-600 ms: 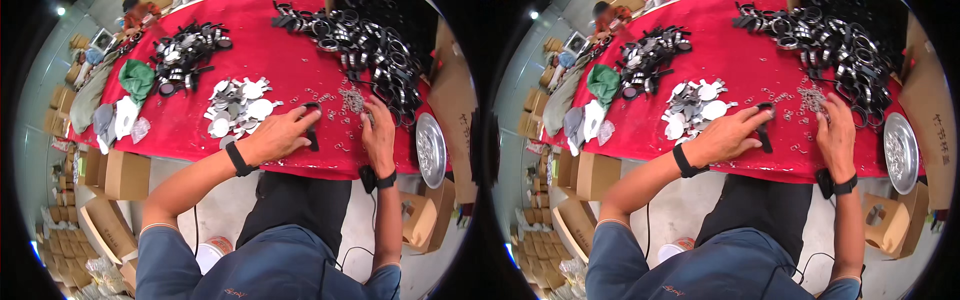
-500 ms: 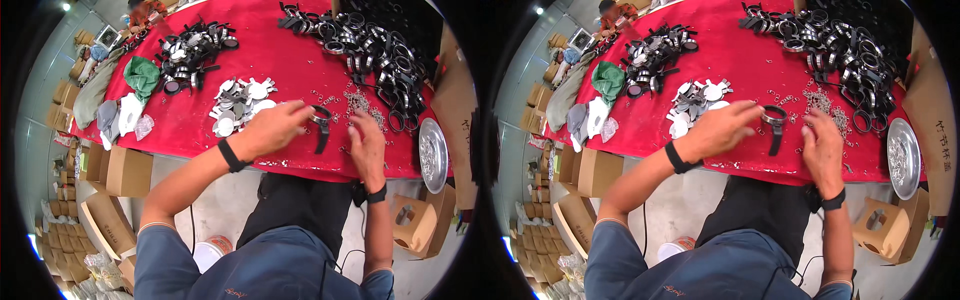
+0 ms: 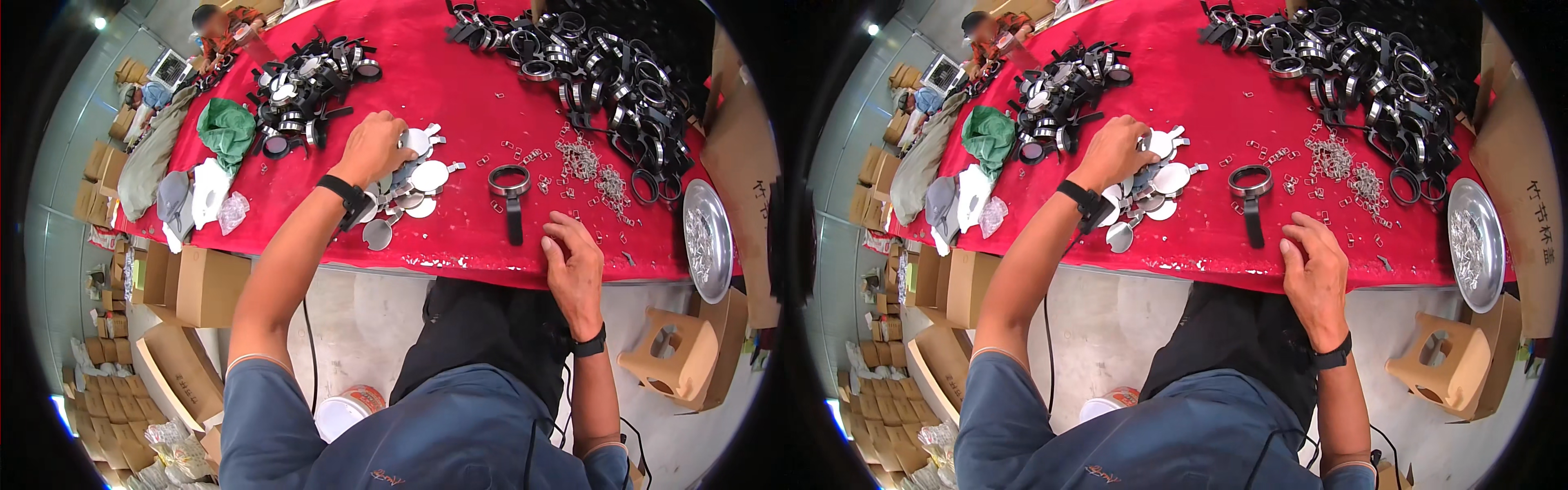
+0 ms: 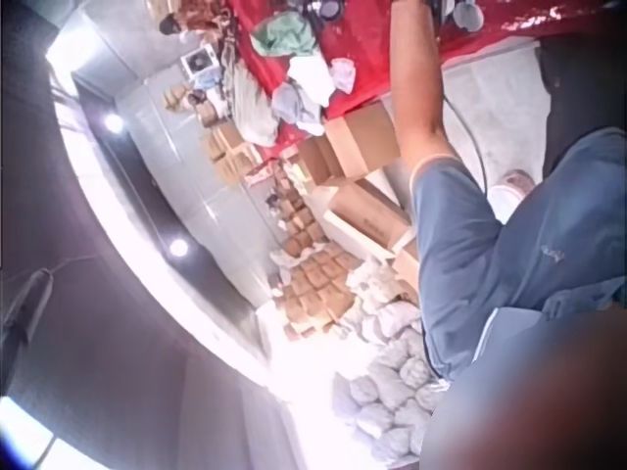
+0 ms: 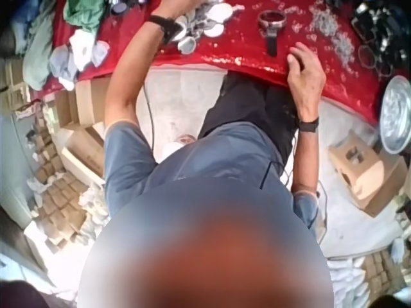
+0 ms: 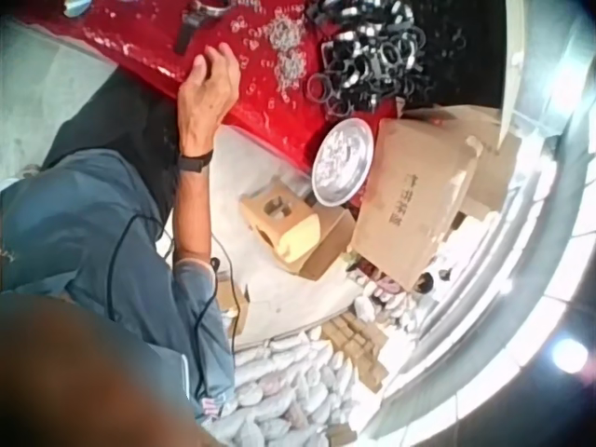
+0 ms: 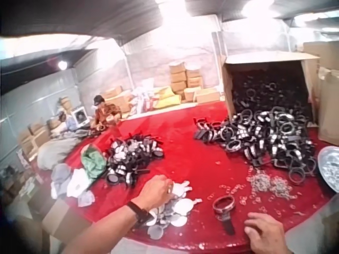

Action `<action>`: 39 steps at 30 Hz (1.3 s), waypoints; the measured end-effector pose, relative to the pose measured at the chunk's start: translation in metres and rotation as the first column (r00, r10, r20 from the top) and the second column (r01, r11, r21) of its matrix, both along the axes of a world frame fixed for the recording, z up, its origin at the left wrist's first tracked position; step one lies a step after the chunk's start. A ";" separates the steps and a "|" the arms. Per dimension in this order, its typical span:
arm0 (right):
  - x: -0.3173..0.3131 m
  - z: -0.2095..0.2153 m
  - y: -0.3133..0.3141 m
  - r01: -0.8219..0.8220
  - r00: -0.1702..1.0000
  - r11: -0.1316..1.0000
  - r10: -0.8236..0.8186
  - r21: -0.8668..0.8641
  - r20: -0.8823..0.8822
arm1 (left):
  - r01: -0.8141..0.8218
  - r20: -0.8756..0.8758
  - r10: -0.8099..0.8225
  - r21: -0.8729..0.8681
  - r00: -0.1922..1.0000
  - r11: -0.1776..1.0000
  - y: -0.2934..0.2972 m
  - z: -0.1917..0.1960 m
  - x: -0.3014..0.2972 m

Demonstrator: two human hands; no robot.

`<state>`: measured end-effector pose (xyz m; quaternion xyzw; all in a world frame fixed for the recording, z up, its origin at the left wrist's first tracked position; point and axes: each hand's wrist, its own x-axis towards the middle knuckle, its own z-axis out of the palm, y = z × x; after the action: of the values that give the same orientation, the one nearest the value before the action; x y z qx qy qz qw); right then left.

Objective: The recorder is assembling small circular mirrors into black frames and attaching small metal clips.

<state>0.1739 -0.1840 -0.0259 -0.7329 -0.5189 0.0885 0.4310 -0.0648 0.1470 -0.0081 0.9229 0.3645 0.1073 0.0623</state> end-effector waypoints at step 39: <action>-0.005 -0.003 0.092 0.208 0.978 0.975 -0.207 0.077 -0.019 | 0.236 0.511 0.374 -0.781 0.774 0.578 -0.139 -0.045 0.087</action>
<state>0.1693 -0.0916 -0.0292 -0.7650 -0.4401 0.0264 0.4695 0.0219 0.0076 -0.0526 0.6804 0.3668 0.2319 0.5906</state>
